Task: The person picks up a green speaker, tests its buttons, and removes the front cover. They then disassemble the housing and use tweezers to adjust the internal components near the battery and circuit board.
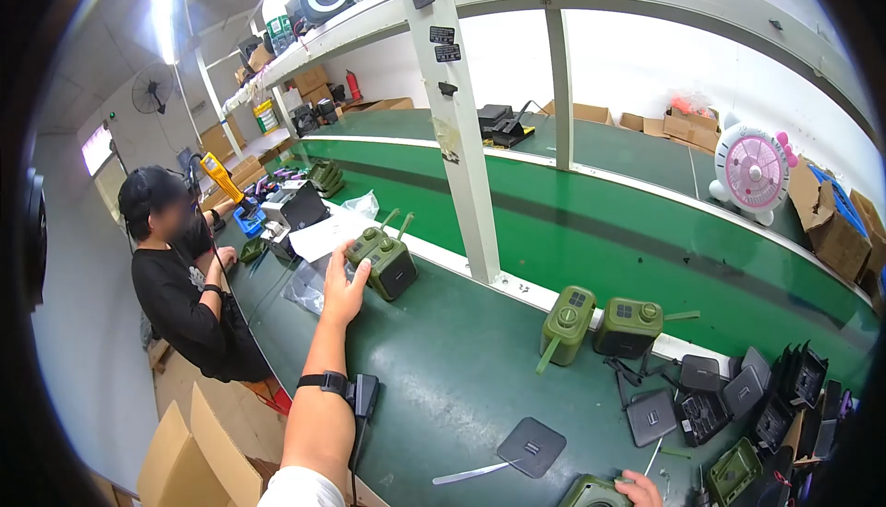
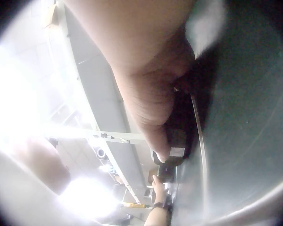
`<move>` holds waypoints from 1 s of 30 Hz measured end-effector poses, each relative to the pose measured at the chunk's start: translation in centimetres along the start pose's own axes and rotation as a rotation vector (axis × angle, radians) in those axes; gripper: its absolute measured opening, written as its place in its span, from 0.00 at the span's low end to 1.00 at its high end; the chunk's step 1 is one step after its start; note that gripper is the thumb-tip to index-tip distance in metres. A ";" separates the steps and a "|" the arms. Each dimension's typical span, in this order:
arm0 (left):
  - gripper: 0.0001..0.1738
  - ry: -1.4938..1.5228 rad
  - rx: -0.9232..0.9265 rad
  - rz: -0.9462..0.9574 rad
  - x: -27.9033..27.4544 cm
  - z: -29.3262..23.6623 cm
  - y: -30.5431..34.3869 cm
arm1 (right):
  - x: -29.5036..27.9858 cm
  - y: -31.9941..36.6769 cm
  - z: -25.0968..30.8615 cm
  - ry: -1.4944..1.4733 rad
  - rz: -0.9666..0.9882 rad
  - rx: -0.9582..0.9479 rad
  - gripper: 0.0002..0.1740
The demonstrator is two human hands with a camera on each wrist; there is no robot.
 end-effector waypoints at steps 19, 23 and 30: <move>0.30 -0.077 -0.035 0.095 0.8 -0.3 0.2 | 0.0 0.0 0.0 0.005 -0.001 -0.011 0.60; 0.32 -0.207 0.056 0.025 0.9 1.4 0.4 | -0.8 -0.3 1.6 -0.006 -0.049 -0.027 0.50; 0.27 0.145 0.229 -0.514 -7.4 -3.6 -1.2 | 0.0 0.4 -1.5 0.013 0.024 -0.022 0.55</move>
Point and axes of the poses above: each hand's wrist, its own y-axis away from the middle knuckle, its own x-axis out of the palm, z = x × y, the point moved 9 cm from there along -y, towards the middle knuckle, and after that the axes turned 5 degrees about x, right-handed, at the moved point
